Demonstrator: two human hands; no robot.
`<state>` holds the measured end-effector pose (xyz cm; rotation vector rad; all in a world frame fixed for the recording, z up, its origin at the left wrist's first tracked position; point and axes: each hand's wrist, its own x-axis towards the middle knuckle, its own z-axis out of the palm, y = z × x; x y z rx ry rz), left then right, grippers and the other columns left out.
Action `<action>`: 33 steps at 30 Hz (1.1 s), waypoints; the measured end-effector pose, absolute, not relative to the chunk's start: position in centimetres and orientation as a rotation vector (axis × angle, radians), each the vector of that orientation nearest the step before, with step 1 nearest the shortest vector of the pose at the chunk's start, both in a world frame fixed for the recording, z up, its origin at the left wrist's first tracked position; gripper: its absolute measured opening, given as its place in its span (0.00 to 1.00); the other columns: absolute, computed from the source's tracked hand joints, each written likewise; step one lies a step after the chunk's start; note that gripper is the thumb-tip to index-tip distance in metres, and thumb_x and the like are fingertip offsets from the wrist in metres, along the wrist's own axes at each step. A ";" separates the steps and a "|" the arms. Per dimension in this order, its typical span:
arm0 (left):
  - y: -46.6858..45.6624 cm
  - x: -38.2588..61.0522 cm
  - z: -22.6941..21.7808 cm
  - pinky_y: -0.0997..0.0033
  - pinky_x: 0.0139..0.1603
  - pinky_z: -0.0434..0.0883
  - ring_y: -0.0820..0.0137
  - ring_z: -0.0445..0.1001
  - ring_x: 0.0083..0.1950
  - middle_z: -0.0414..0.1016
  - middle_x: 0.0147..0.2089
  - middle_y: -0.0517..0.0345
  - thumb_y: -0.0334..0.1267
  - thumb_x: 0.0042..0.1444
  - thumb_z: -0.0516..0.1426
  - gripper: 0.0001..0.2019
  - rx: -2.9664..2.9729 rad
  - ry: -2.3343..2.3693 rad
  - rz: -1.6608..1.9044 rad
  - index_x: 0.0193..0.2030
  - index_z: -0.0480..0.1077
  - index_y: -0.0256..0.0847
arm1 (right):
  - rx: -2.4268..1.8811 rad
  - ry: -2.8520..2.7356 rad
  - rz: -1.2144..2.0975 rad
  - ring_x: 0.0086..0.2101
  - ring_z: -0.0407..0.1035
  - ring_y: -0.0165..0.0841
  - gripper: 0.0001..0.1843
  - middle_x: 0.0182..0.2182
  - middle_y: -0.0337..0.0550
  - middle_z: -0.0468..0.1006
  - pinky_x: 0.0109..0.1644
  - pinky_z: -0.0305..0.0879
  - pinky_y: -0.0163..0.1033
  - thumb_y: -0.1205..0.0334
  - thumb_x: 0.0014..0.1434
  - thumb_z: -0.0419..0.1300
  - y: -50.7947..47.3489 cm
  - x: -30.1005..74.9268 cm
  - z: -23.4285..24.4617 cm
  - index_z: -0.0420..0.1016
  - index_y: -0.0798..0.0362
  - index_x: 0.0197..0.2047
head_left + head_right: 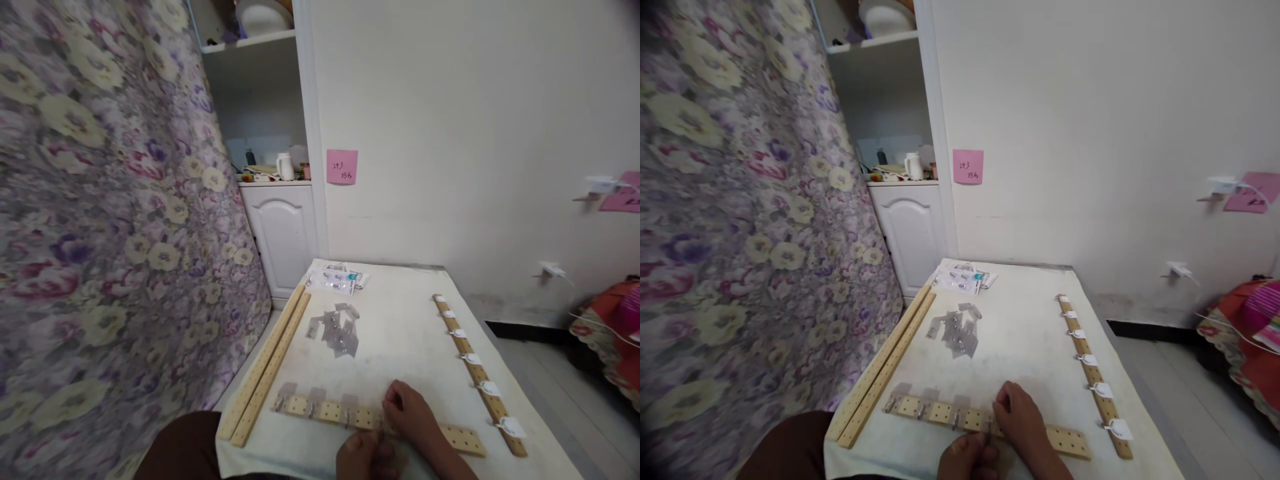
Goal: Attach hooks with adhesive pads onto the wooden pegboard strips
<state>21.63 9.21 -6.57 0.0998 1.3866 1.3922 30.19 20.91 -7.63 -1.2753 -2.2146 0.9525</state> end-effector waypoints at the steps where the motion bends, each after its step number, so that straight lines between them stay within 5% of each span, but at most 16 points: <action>1: 9.2 21.6 -6.5 0.75 0.18 0.57 0.74 0.66 0.15 0.73 0.21 0.60 0.47 0.41 0.62 0.14 0.103 1.392 1.388 0.25 0.65 0.39 | -1.279 -2.215 0.950 0.27 0.64 0.30 0.03 0.23 0.36 0.70 0.33 0.55 0.34 0.65 0.47 0.53 20.9 30.2 -7.6 0.63 0.50 0.23; 33: 9.7 21.9 -7.4 0.76 0.14 0.52 0.75 0.64 0.12 0.74 0.22 0.60 0.47 0.43 0.59 0.14 0.115 1.506 1.377 0.27 0.65 0.38 | -1.300 -2.234 0.894 0.27 0.63 0.31 0.03 0.24 0.37 0.70 0.32 0.54 0.35 0.65 0.48 0.52 20.3 30.6 -6.9 0.61 0.50 0.24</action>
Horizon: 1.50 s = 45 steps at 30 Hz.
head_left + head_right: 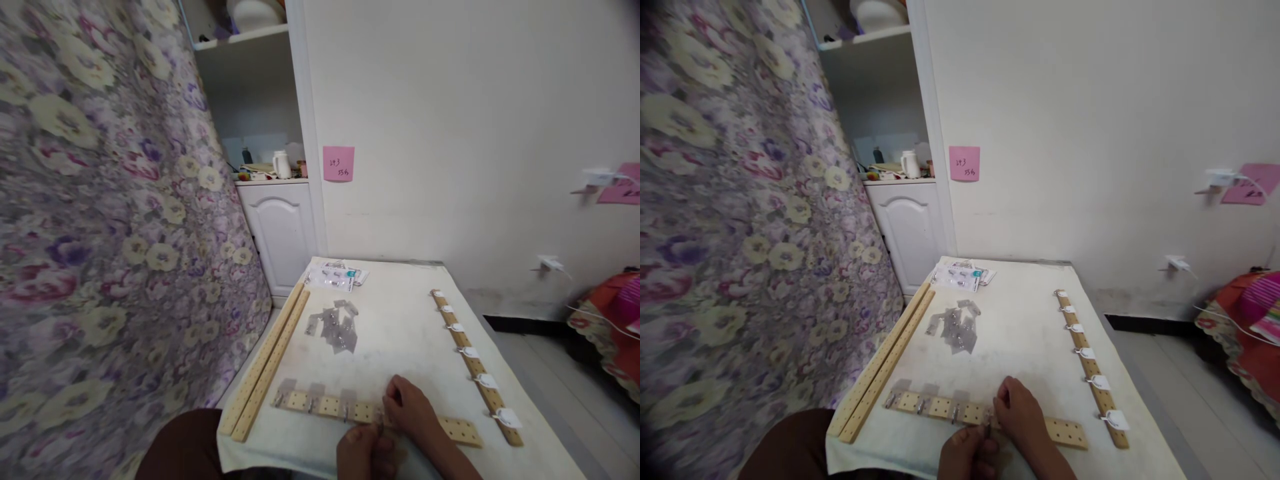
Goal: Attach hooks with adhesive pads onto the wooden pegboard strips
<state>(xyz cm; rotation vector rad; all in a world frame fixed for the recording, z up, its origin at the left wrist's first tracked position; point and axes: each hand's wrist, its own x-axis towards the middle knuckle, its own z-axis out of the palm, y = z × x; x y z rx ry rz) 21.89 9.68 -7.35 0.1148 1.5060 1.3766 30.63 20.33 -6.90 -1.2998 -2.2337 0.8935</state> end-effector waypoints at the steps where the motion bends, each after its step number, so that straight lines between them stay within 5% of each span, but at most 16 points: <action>1: 9.7 21.9 -7.5 0.76 0.14 0.51 0.75 0.65 0.12 0.74 0.22 0.60 0.47 0.43 0.59 0.14 0.117 1.513 1.374 0.28 0.65 0.38 | -1.296 -2.237 0.891 0.27 0.63 0.31 0.03 0.24 0.37 0.70 0.32 0.54 0.35 0.65 0.49 0.52 20.3 30.6 -6.9 0.61 0.50 0.24; 45: 10.0 22.0 -7.9 0.76 0.13 0.50 0.75 0.64 0.12 0.74 0.21 0.59 0.47 0.43 0.58 0.13 0.168 1.563 1.342 0.26 0.66 0.38 | -1.314 -2.238 1.041 0.30 0.66 0.31 0.07 0.28 0.36 0.72 0.33 0.57 0.33 0.61 0.44 0.57 19.7 31.2 -5.8 0.66 0.50 0.30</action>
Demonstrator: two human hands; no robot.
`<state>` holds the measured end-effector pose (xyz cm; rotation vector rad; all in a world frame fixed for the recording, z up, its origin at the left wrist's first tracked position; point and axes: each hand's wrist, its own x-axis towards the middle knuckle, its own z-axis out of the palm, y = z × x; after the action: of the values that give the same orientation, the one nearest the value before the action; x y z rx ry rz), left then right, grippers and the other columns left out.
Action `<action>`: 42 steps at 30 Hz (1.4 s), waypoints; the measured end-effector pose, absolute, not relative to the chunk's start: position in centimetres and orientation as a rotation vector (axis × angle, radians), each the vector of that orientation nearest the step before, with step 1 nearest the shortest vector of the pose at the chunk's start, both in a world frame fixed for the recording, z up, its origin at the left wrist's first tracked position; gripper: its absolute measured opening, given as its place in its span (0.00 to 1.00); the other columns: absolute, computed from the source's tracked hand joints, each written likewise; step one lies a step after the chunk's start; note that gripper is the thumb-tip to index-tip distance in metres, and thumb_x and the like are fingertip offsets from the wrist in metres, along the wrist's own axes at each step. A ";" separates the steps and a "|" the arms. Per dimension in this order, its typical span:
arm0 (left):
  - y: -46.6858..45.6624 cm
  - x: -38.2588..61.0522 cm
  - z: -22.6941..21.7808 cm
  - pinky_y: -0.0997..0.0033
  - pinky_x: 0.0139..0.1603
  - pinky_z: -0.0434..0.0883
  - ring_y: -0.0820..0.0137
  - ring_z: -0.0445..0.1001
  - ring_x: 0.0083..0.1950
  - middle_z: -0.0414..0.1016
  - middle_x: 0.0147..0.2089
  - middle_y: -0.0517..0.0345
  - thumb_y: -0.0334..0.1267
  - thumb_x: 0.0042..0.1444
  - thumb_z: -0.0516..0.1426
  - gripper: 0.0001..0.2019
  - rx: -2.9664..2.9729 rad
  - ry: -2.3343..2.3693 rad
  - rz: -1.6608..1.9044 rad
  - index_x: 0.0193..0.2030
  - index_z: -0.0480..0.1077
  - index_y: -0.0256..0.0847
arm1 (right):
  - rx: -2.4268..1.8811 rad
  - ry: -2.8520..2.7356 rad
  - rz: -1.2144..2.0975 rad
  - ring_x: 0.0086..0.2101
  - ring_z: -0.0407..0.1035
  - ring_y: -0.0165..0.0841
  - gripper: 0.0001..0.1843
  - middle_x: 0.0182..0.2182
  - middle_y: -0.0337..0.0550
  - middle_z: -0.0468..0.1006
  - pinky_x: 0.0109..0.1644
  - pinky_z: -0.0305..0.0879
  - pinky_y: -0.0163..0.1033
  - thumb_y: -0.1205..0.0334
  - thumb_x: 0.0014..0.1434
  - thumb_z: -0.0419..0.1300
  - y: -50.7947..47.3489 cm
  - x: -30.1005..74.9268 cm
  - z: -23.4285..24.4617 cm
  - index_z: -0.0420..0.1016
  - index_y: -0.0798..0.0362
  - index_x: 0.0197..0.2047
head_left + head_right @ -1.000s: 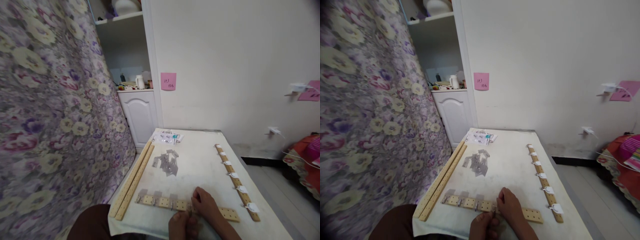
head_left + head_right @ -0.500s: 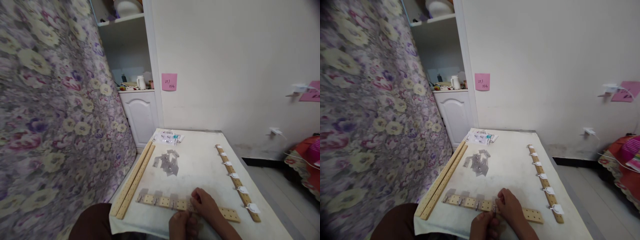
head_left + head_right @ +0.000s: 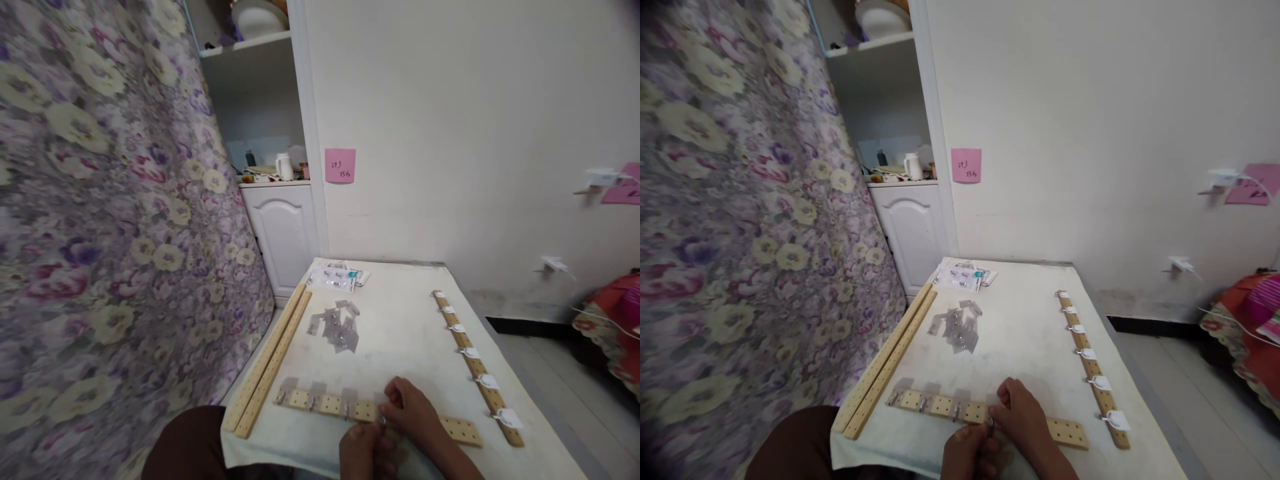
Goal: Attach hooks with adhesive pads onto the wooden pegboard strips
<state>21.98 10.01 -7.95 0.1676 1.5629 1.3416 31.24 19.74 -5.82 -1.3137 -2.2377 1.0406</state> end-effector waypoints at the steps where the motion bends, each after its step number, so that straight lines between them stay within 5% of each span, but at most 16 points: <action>1: 10.0 22.0 -8.0 0.76 0.13 0.50 0.75 0.64 0.12 0.74 0.21 0.59 0.48 0.43 0.58 0.13 0.167 1.556 1.343 0.26 0.67 0.38 | -1.318 -2.238 1.043 0.30 0.66 0.31 0.07 0.28 0.36 0.72 0.33 0.57 0.33 0.61 0.44 0.58 19.7 31.2 -5.8 0.66 0.50 0.30; 25: 9.8 21.6 -8.9 0.74 0.14 0.51 0.73 0.63 0.12 0.73 0.19 0.58 0.49 0.44 0.58 0.14 0.233 1.509 1.292 0.24 0.66 0.40 | -1.392 -2.301 1.167 0.30 0.65 0.30 0.11 0.28 0.34 0.73 0.33 0.56 0.33 0.62 0.41 0.61 21.0 31.0 -5.8 0.68 0.50 0.32; 37: 9.0 21.6 -7.9 0.76 0.15 0.52 0.73 0.67 0.13 0.76 0.23 0.58 0.50 0.44 0.56 0.17 0.181 1.376 1.327 0.34 0.67 0.38 | -1.100 -2.192 1.199 0.31 0.68 0.32 0.12 0.29 0.39 0.73 0.37 0.63 0.35 0.60 0.51 0.53 21.8 33.2 -5.7 0.69 0.53 0.39; 42: 9.0 21.6 -7.7 0.75 0.16 0.54 0.73 0.66 0.13 0.75 0.22 0.58 0.48 0.42 0.57 0.18 0.092 1.341 1.347 0.35 0.67 0.37 | -1.176 -2.353 1.030 0.37 0.66 0.35 0.20 0.35 0.40 0.72 0.41 0.61 0.35 0.67 0.37 0.62 21.4 35.2 -4.6 0.70 0.52 0.38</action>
<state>21.58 9.04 -7.65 0.0919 1.3408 1.3466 35.19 21.43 -4.61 -1.1765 -2.3532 1.0305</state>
